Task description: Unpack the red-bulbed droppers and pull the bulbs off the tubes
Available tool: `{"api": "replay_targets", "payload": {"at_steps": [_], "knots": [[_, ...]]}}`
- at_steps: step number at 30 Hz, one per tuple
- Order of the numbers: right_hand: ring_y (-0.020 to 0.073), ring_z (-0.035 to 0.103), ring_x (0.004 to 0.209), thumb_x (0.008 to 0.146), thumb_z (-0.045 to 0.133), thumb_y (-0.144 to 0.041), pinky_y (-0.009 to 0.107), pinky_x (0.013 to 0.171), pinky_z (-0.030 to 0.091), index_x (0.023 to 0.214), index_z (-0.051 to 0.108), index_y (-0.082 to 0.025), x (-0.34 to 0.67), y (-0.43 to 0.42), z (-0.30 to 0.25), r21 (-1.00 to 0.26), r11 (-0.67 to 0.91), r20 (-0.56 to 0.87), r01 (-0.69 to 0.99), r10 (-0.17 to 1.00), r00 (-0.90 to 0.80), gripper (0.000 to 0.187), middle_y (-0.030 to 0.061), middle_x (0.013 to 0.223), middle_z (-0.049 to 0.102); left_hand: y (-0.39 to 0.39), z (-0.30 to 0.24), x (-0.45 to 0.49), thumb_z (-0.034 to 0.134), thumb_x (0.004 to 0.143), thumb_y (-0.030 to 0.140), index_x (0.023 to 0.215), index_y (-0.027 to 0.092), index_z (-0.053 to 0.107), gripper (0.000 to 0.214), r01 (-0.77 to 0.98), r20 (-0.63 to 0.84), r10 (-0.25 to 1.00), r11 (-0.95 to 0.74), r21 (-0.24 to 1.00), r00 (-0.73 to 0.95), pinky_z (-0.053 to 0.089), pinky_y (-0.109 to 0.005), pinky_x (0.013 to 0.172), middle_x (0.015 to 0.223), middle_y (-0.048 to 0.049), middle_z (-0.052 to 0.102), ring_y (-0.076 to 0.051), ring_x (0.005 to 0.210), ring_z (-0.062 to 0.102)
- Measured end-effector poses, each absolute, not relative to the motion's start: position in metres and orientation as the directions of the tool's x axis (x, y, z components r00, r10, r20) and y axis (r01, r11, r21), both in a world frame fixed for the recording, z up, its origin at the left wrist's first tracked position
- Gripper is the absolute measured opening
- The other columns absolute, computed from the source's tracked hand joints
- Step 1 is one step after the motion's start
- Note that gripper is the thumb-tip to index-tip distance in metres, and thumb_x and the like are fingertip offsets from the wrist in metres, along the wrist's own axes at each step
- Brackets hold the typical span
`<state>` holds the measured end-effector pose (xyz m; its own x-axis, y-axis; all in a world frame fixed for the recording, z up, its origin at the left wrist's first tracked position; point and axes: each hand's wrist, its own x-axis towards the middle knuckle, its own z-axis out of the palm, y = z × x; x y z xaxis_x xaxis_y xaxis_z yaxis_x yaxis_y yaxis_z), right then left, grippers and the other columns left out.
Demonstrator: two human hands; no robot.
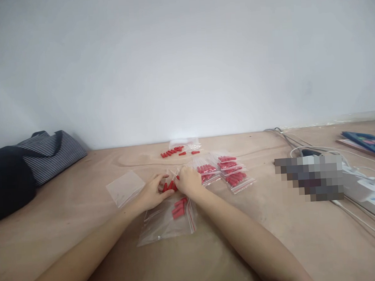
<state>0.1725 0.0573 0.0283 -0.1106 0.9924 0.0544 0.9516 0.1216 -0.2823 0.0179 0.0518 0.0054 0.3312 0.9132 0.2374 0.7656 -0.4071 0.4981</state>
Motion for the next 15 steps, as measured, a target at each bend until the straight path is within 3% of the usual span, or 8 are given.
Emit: {"api": "replay_targets", "payload": {"at_steps": [3,7,12,15], "knots": [[0.0253,0.059,0.087,0.077,0.046,-0.043,0.032,0.065,0.043,0.094,0.057,-0.014,0.169,0.054,0.029,-0.298,0.101,0.063,0.949,0.994,-0.086,0.035,0.0136,0.093,0.063,0.056,-0.002,0.017,0.062,0.07,0.028,0.114,0.015,0.046,0.048,0.702,0.234,0.902,-0.43,0.567,0.363,0.047,-0.038,0.079,0.106,-0.0103,0.052,-0.021,0.085,0.059],[0.0254,0.059,0.088,0.07,0.049,-0.058,0.031,0.064,0.042,0.092,0.058,-0.017,0.172,0.05,0.03,-0.407,0.114,0.057,0.906,0.993,-0.099,0.047,0.0095,0.09,0.064,0.058,-0.006,0.016,0.064,0.068,0.032,0.116,0.015,0.045,0.054,0.637,0.228,0.898,-0.43,0.64,0.376,0.048,-0.037,0.079,0.112,-0.0117,0.049,-0.022,0.09,0.058],[0.0176,0.059,0.077,0.076,0.048,-0.051,0.024,0.059,0.037,0.103,0.056,-0.019,0.191,0.036,0.024,-0.588,0.208,0.098,0.782,0.978,-0.186,0.042,0.0041,0.079,0.065,0.053,0.0,0.019,0.067,0.066,0.04,0.114,0.018,0.051,0.055,0.692,0.253,0.874,-0.484,0.536,0.415,0.042,-0.041,0.088,0.111,-0.0109,0.048,-0.027,0.104,0.05],[0.0129,0.056,0.061,0.077,0.048,-0.041,0.022,0.054,0.033,0.089,0.059,-0.021,0.21,0.022,0.017,-0.601,0.275,0.172,0.75,0.961,-0.215,0.026,-0.0006,0.066,0.062,0.052,0.003,0.024,0.065,0.069,0.041,0.111,0.019,0.054,0.049,0.72,0.268,0.867,-0.498,0.483,0.42,0.038,-0.043,0.092,0.114,-0.0117,0.046,-0.028,0.109,0.045]]}}
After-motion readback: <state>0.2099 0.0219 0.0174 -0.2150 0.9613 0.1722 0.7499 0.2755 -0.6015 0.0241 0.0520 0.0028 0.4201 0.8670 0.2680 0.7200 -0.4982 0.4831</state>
